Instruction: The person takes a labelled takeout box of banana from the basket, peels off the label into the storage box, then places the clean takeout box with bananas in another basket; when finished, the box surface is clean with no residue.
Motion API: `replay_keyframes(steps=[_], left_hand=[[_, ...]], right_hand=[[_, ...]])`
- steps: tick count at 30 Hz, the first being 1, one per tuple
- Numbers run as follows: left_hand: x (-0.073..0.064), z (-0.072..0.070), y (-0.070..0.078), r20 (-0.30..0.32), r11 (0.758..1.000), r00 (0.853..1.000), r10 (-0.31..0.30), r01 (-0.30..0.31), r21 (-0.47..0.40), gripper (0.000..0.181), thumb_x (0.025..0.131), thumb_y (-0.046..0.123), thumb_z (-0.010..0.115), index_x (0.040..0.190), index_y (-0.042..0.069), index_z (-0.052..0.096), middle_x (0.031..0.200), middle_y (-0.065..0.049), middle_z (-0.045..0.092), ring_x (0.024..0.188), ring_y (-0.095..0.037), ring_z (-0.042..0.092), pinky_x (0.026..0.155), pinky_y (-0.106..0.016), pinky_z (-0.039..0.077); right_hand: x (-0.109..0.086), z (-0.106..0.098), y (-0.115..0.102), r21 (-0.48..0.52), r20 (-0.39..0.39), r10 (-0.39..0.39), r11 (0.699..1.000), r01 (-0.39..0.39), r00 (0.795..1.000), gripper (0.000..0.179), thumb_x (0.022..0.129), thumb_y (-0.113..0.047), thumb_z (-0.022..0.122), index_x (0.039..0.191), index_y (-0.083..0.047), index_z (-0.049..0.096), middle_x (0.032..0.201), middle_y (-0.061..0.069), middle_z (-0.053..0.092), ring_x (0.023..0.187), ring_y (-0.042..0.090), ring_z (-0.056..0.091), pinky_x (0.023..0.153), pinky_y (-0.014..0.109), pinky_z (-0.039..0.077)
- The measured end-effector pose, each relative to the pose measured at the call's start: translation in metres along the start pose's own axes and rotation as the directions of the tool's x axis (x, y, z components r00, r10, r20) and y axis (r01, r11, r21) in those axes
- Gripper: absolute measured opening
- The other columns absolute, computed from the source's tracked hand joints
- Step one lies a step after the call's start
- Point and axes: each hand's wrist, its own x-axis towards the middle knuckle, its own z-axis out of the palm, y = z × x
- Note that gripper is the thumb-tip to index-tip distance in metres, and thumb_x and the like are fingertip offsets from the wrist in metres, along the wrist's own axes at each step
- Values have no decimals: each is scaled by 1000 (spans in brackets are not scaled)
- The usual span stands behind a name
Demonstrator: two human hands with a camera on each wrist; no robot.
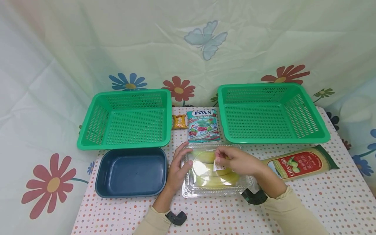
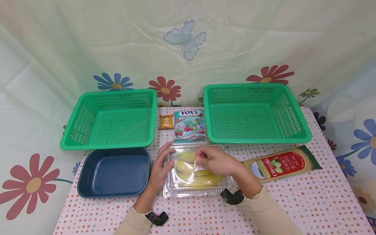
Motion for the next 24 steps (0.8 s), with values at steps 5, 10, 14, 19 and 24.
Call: replay_keyframes(steps=[5, 10, 14, 19, 24], left_hand=[[0, 0, 0, 0, 1000, 1000, 13, -13, -6, 36, 99, 8, 56, 134, 10, 60, 164, -13, 32, 155, -24, 26, 124, -25, 23], [0, 0, -1, 0, 1000, 1000, 16, -16, -6, 36, 99, 9, 55, 134, 10, 60, 164, -13, 32, 155, -24, 25, 124, -26, 23], [-2, -1, 1, -6, 1000, 1000, 8, -8, 10, 36, 100, 10, 55, 135, 12, 60, 165, -11, 31, 156, -25, 24, 124, -28, 23], [-2, 0, 9, -14, 999, 999, -30, 31, 31, 41, 102, 11, 56, 143, 10, 55, 170, -8, 24, 158, -23, 19, 128, -41, 20], [-4, 7, 30, -69, 986, 990, -125, 132, 103, 49, 104, 20, 58, 152, 20, 48, 171, -1, 22, 158, -19, 18, 127, -48, 20]], right_hand=[[-2, -7, 5, 80, 7, 0, 997, 0, 1000, 15, 105, -16, 53, 95, -5, 51, 80, 3, 46, 71, 13, 44, 62, 26, 40], [-6, -13, 9, 224, -6, -16, 974, 17, 1000, 17, 108, -16, 48, 102, 0, 49, 92, 13, 53, 84, 22, 52, 74, 30, 48], [-9, -15, 3, 323, -64, -50, 944, 68, 997, 19, 109, -17, 45, 105, 1, 46, 95, 15, 50, 89, 21, 52, 78, 32, 48], [-8, -9, -10, 304, -120, -102, 943, 134, 988, 12, 108, -16, 49, 106, -3, 50, 110, 14, 53, 99, 17, 53, 82, 29, 49], [2, 0, -27, 267, -154, -171, 941, 208, 973, 6, 106, -11, 53, 105, -6, 52, 98, 11, 54, 86, 19, 53, 72, 29, 49]])
